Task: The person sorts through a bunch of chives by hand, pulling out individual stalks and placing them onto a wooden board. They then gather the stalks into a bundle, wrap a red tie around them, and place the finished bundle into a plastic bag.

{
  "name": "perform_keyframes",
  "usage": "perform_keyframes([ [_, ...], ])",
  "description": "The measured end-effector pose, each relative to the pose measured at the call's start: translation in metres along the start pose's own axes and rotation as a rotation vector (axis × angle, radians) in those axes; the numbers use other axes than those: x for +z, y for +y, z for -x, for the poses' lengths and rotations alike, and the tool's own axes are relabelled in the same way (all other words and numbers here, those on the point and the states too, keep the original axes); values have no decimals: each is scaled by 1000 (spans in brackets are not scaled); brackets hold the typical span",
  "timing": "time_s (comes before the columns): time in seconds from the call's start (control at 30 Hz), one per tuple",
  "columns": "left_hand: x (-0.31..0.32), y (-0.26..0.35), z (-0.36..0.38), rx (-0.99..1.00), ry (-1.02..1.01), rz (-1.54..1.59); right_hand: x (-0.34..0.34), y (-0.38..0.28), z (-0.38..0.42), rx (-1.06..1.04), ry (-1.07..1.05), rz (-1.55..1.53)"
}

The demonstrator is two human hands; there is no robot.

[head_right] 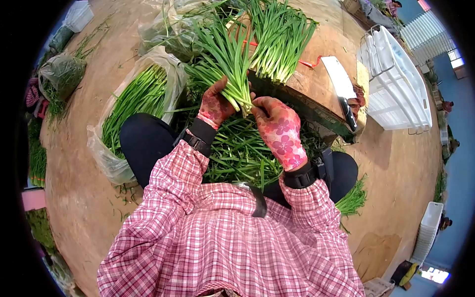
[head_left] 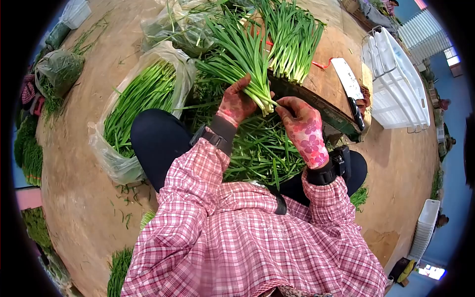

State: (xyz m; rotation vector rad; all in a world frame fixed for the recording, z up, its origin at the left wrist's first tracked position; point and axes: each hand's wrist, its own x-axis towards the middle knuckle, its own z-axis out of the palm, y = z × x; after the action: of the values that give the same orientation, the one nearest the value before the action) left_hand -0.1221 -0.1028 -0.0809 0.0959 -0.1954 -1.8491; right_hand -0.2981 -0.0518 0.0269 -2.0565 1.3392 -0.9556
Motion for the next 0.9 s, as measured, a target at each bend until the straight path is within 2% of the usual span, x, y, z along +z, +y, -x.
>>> perform_keyframes([
  [0.1, -1, -2, -1, 71, 9, -126, -5, -10, -8, 161, 41, 65],
  [0.13, 3, -4, -1, 49, 43, -67, -3, -11, -12, 185, 77, 54],
  [0.2, 12, -7, -1, 4, 111, 50, 11, -6, -19, -49, 190, 208],
  [0.23, 0, -5, -3, -51, 27, 113, 17, -5, -21, -113, 162, 265],
  [0.27, -4, -4, -4, -47, 51, 64, 22, 2, -22, -236, 144, 270],
  [0.33, 1, -2, -1, -36, 103, -31, 24, 7, -19, -233, 40, 168],
  [0.43, 4, -3, 4, -42, 116, -104, 14, 12, -14, 234, -151, -295],
  [0.5, 9, -6, 2, -38, 92, -167, 19, 20, -11, -2, -169, -67],
  [0.53, 3, -5, 0, -51, 14, -301, 21, 23, -11, -123, -174, 46],
  [0.57, 1, -5, 1, -63, 45, -331, 25, 22, -9, -155, -189, 109],
  [0.6, 5, -4, 5, -72, 75, -363, 23, 13, -9, -66, -232, 72],
  [0.63, 15, -7, 8, -7, 181, -434, 24, 16, -9, -47, -195, 20],
  [0.67, 14, -7, 9, 24, 188, -490, 26, 22, -10, -28, -158, -33],
  [0.73, 18, -8, 12, 62, 233, -553, 23, 17, -19, 246, -56, -24],
  [0.8, 13, -11, 16, 36, 184, -527, 24, 13, -40, 489, -183, -110],
  [0.87, 1, -16, 22, 24, 306, -619, 45, 45, -53, 328, -244, -228],
  [0.9, 10, -18, 29, 23, 307, -570, 40, 32, -62, 429, -370, -281],
])
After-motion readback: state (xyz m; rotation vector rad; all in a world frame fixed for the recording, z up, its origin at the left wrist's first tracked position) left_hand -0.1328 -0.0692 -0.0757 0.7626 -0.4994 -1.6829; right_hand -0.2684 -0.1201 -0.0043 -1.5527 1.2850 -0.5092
